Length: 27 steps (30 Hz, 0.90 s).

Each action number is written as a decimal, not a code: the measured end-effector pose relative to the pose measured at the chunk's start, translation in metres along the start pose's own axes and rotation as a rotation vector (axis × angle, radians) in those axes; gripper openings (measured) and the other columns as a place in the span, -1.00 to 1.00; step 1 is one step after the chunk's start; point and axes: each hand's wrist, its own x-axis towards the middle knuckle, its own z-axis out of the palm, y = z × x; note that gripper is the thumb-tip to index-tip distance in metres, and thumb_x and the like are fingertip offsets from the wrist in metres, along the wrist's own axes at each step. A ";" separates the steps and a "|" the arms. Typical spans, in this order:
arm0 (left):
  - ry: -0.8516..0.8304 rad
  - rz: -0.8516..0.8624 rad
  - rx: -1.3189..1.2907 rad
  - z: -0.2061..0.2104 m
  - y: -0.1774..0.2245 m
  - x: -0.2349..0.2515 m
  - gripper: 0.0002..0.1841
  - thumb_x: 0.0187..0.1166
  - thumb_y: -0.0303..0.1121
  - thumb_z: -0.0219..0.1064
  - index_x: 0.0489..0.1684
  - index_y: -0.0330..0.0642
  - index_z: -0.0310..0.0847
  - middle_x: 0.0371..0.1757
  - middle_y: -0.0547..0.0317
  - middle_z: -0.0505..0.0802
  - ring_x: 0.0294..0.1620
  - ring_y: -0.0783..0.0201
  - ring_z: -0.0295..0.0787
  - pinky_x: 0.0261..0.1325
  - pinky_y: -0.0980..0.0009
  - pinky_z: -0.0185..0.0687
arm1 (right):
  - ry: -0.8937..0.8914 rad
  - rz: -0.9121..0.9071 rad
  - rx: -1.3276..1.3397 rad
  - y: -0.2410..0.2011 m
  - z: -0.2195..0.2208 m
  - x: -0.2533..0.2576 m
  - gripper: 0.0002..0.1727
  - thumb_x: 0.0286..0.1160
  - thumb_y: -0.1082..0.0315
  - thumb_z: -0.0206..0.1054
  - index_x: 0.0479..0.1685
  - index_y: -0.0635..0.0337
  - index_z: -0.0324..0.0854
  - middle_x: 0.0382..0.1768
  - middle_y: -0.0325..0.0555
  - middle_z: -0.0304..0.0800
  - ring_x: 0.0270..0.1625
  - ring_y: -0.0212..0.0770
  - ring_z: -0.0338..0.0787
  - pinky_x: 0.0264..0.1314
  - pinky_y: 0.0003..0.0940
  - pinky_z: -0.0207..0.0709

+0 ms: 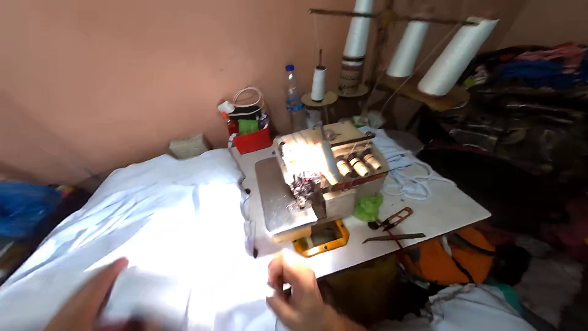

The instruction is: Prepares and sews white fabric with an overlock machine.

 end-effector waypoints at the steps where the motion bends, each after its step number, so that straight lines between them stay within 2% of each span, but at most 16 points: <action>1: 0.012 0.002 0.126 0.018 -0.011 0.021 -0.60 0.71 -0.34 0.14 0.11 -0.64 0.64 0.07 -0.40 0.83 0.16 0.02 0.80 0.31 0.21 0.62 | -0.012 0.050 -0.024 0.016 0.004 -0.002 -0.93 0.21 0.55 0.30 -0.37 0.41 0.57 -0.39 0.00 0.62 -0.45 -0.43 0.58 -0.42 -0.67 0.48; 3: -0.147 -0.096 0.279 0.054 -0.030 0.051 -0.69 0.53 -0.52 0.16 0.06 -0.59 0.69 -0.08 -0.48 0.84 -0.09 -0.26 0.84 0.00 -0.12 0.65 | -0.052 0.193 -0.101 0.040 0.008 -0.008 -0.91 0.26 0.55 0.25 -0.38 0.43 0.64 -0.42 -0.03 0.66 -0.46 -0.42 0.59 -0.41 -0.59 0.48; 4: -0.335 -0.209 0.284 0.066 -0.042 0.056 -0.68 0.52 -0.60 0.21 0.18 -0.52 0.68 -0.03 -0.47 0.84 -0.04 -0.38 0.83 0.02 -0.30 0.62 | -0.070 0.239 -0.174 0.047 0.008 -0.013 -0.89 0.28 0.54 0.25 -0.36 0.42 0.67 -0.44 -0.02 0.68 -0.45 -0.37 0.63 -0.38 -0.53 0.52; 5: -0.536 -0.316 0.259 0.073 -0.054 0.056 -0.65 0.60 -0.60 0.24 0.34 -0.44 0.63 0.05 -0.43 0.83 0.05 -0.39 0.81 0.12 -0.36 0.60 | -0.089 0.267 -0.247 0.050 0.006 -0.018 -0.86 0.29 0.54 0.25 -0.33 0.41 0.70 -0.43 0.00 0.73 -0.42 -0.29 0.69 -0.32 -0.43 0.59; 7: -0.880 -0.357 0.131 0.075 -0.080 0.044 -0.58 0.62 -0.56 0.30 0.46 -0.37 0.55 0.27 -0.30 0.79 0.27 -0.23 0.77 0.36 -0.20 0.60 | -0.115 0.274 -0.373 0.050 -0.003 -0.025 -0.81 0.29 0.54 0.25 -0.25 0.42 0.76 -0.35 0.08 0.81 -0.31 -0.12 0.80 -0.18 -0.23 0.70; 9: -1.199 -0.351 -0.005 0.067 -0.078 0.032 -0.62 0.47 -0.60 0.40 0.27 -0.46 0.63 0.30 -0.32 0.74 0.35 -0.18 0.68 0.44 -0.13 0.52 | -0.122 0.262 -0.486 0.047 -0.015 -0.029 -0.80 0.32 0.54 0.27 -0.20 0.42 0.78 -0.32 0.11 0.83 -0.26 -0.01 0.85 -0.11 -0.11 0.74; 10: -1.357 -0.334 -0.066 0.062 -0.071 0.028 -0.68 0.44 -0.51 0.44 0.13 -0.44 0.70 0.20 -0.29 0.77 0.28 -0.14 0.70 0.39 -0.11 0.52 | -0.126 0.275 -0.520 0.044 -0.021 -0.030 -0.80 0.37 0.54 0.27 -0.18 0.43 0.78 -0.33 0.14 0.83 -0.27 0.02 0.86 -0.12 -0.07 0.74; 11: -1.499 -0.277 -0.111 0.057 -0.064 0.023 -0.69 0.45 -0.38 0.43 0.09 -0.35 0.76 0.15 -0.20 0.82 0.26 -0.08 0.71 0.37 -0.10 0.52 | -0.136 0.299 -0.543 0.041 -0.026 -0.033 -0.80 0.44 0.51 0.27 -0.16 0.43 0.78 -0.34 0.14 0.83 -0.30 0.01 0.85 -0.15 -0.06 0.74; 13: -1.685 -0.105 -0.055 0.049 -0.049 0.016 -0.57 0.44 -0.23 0.41 0.22 -0.30 0.73 0.24 -0.19 0.79 0.38 -0.17 0.65 0.46 -0.20 0.40 | -0.136 0.344 -0.559 0.038 -0.034 -0.035 -0.76 0.56 0.38 0.24 -0.20 0.37 0.78 -0.45 0.05 0.80 -0.44 -0.09 0.79 -0.31 -0.14 0.69; 15: -1.709 0.018 0.112 0.041 -0.037 0.014 -0.49 0.44 -0.15 0.51 0.28 -0.28 0.68 0.24 -0.19 0.79 0.40 -0.23 0.60 0.58 -0.23 0.23 | -0.093 0.396 -0.529 0.037 -0.039 -0.035 -0.71 0.58 0.26 0.25 -0.31 0.30 0.76 -0.57 -0.10 0.71 -0.56 -0.31 0.64 -0.44 -0.37 0.53; 17: -1.624 0.147 0.193 0.029 -0.035 0.008 -0.52 0.38 -0.08 0.56 0.07 -0.29 0.74 0.07 -0.18 0.83 0.28 -0.26 0.68 0.51 -0.27 0.29 | -0.033 0.445 -0.443 0.036 -0.042 -0.036 -0.69 0.57 0.20 0.30 -0.40 0.26 0.73 -0.63 -0.26 0.62 -0.59 -0.57 0.49 -0.48 -0.65 0.36; 19: -1.605 0.216 0.219 0.020 -0.034 0.008 -0.58 0.30 -0.11 0.62 -0.11 -0.29 0.75 -0.09 -0.15 0.84 0.12 -0.25 0.72 0.34 -0.24 0.34 | -0.001 0.481 -0.356 0.035 -0.046 -0.035 -0.71 0.57 0.23 0.31 -0.39 0.26 0.73 -0.61 -0.33 0.61 -0.57 -0.70 0.45 -0.47 -0.78 0.29; 21: -1.671 0.215 0.256 0.012 -0.028 0.009 -0.66 0.31 -0.38 0.59 0.03 -0.29 0.73 0.04 -0.18 0.83 0.26 -0.27 0.67 0.46 -0.29 0.25 | -0.020 0.517 -0.292 0.035 -0.050 -0.036 -0.75 0.61 0.29 0.27 -0.27 0.28 0.74 -0.53 -0.32 0.66 -0.50 -0.73 0.49 -0.40 -0.81 0.34; 23: -1.635 0.254 0.312 0.007 -0.023 0.002 -0.65 0.35 -0.66 0.42 0.13 -0.30 0.75 0.16 -0.21 0.84 0.39 -0.29 0.66 0.62 -0.36 0.11 | -0.046 0.529 -0.270 0.036 -0.054 -0.036 -0.76 0.63 0.32 0.23 -0.18 0.30 0.75 -0.46 -0.28 0.70 -0.46 -0.71 0.52 -0.35 -0.79 0.37; 25: -1.498 0.357 0.272 0.008 -0.028 -0.013 -0.75 0.35 -0.66 0.42 -0.04 -0.30 0.80 -0.02 -0.18 0.88 0.22 -0.28 0.77 0.51 -0.38 0.30 | -0.058 0.530 -0.271 0.037 -0.054 -0.036 -0.76 0.63 0.32 0.22 -0.16 0.29 0.75 -0.45 -0.28 0.72 -0.44 -0.71 0.55 -0.33 -0.79 0.39; 27: -1.371 0.441 0.137 0.010 -0.032 -0.030 -0.88 0.30 -0.61 0.48 -0.26 -0.31 0.78 -0.26 -0.13 0.87 -0.04 -0.24 0.84 0.21 -0.32 0.54 | -0.056 0.521 -0.275 0.038 -0.053 -0.035 -0.75 0.65 0.30 0.22 -0.16 0.29 0.75 -0.45 -0.28 0.72 -0.44 -0.71 0.54 -0.33 -0.79 0.39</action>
